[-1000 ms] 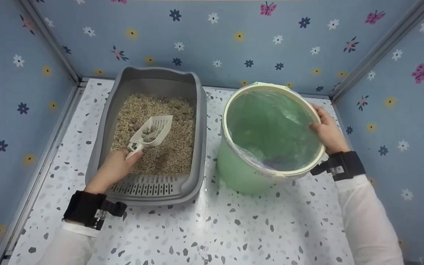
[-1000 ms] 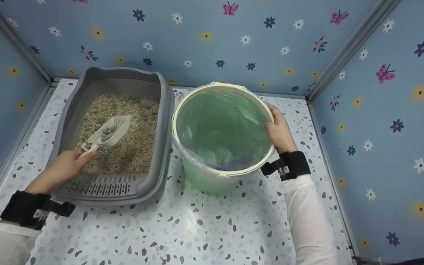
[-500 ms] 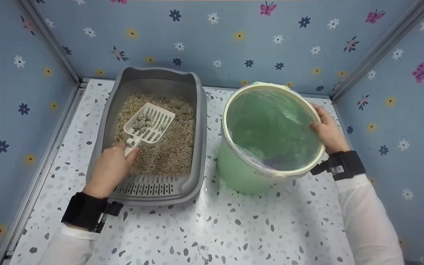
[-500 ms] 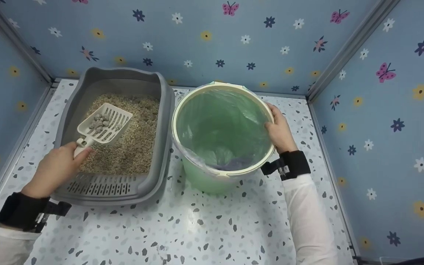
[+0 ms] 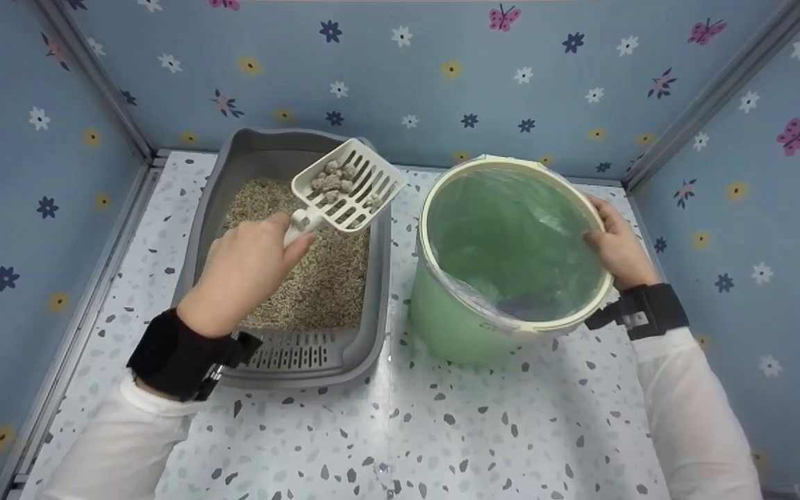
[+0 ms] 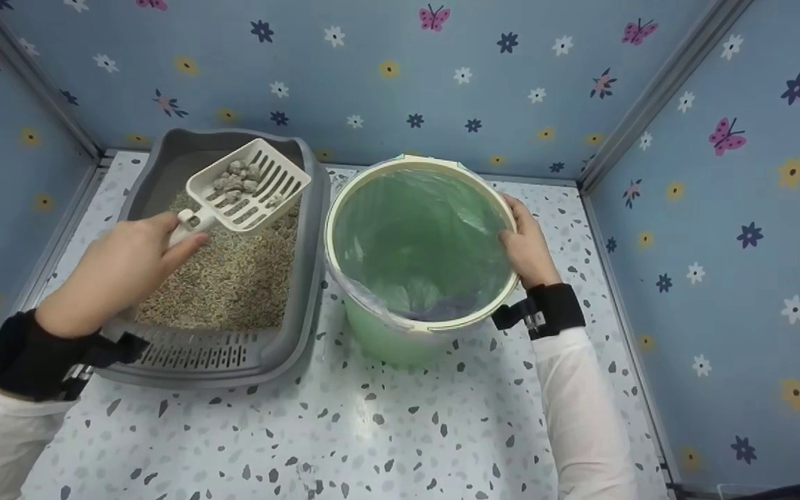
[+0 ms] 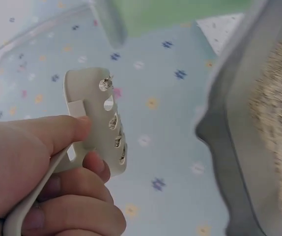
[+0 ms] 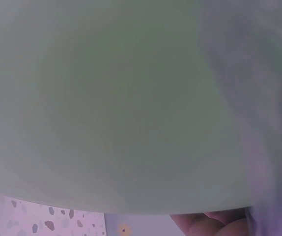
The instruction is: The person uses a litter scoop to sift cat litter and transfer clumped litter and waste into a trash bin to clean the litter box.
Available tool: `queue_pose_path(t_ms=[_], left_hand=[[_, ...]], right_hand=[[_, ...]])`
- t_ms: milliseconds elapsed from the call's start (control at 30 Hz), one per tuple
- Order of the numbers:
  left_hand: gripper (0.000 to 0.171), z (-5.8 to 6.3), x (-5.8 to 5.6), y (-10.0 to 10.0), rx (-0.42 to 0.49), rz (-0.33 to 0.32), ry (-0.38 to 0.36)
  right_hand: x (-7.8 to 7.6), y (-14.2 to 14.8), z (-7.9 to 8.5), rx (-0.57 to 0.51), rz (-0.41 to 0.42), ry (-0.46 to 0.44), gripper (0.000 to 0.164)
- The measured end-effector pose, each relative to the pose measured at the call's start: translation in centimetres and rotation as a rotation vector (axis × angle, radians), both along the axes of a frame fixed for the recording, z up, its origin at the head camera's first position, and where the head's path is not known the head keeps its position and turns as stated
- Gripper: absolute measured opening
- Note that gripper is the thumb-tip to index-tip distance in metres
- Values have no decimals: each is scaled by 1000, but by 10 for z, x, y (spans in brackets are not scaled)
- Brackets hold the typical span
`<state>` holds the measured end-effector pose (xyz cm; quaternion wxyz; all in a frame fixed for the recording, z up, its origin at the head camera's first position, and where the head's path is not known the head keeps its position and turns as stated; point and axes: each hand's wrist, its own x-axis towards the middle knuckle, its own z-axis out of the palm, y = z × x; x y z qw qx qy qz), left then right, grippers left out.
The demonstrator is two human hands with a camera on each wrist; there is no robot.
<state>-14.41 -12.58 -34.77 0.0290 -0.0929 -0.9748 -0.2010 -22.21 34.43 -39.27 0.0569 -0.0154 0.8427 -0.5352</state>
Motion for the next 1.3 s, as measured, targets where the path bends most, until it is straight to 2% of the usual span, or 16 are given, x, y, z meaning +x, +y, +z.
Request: queue_pose_path(t_ms=[133, 233, 367, 500, 733, 833, 967, 1033, 1100, 1167, 1200, 1300], left_hand=[[39, 18, -9, 24, -26, -59, 15], [40, 24, -17, 43, -66, -89, 46], [38, 24, -25, 69, -161, -116, 122], [34, 17, -30, 91, -299, -143, 212], [9, -5, -32, 109, -445, -220, 476], [16, -13, -35, 110, -512, -272, 631], [29, -24, -40, 108, -604, -310, 918], [31, -28, -43, 107, -616, -318, 1039], [32, -29, -44, 107, -596, -323, 1119], [30, -29, -43, 106, -551, -329, 1135], [29, -27, -42, 105, -519, -332, 1119], [23, -23, -35, 100, -382, -337, 997]], right_hand=[[0, 0, 1, -9, -2, -5, 64], [0, 0, 0, -15, -4, -5, 63], [-1, 0, -1, -12, -7, -5, 64], [-2, -1, -2, -18, -3, -5, 65], [-2, -1, -2, -43, 6, -13, 65], [-2, 0, -1, -47, -2, -10, 65], [-2, 0, 0, -40, -6, -8, 65], [-2, 0, 0, -39, -8, -10, 65], [-2, 0, -1, -39, -8, -12, 65], [-2, 0, -1, -41, -8, -12, 65], [-2, 0, -1, -43, -8, -13, 65], [-1, 1, 0, -46, -7, -9, 65]])
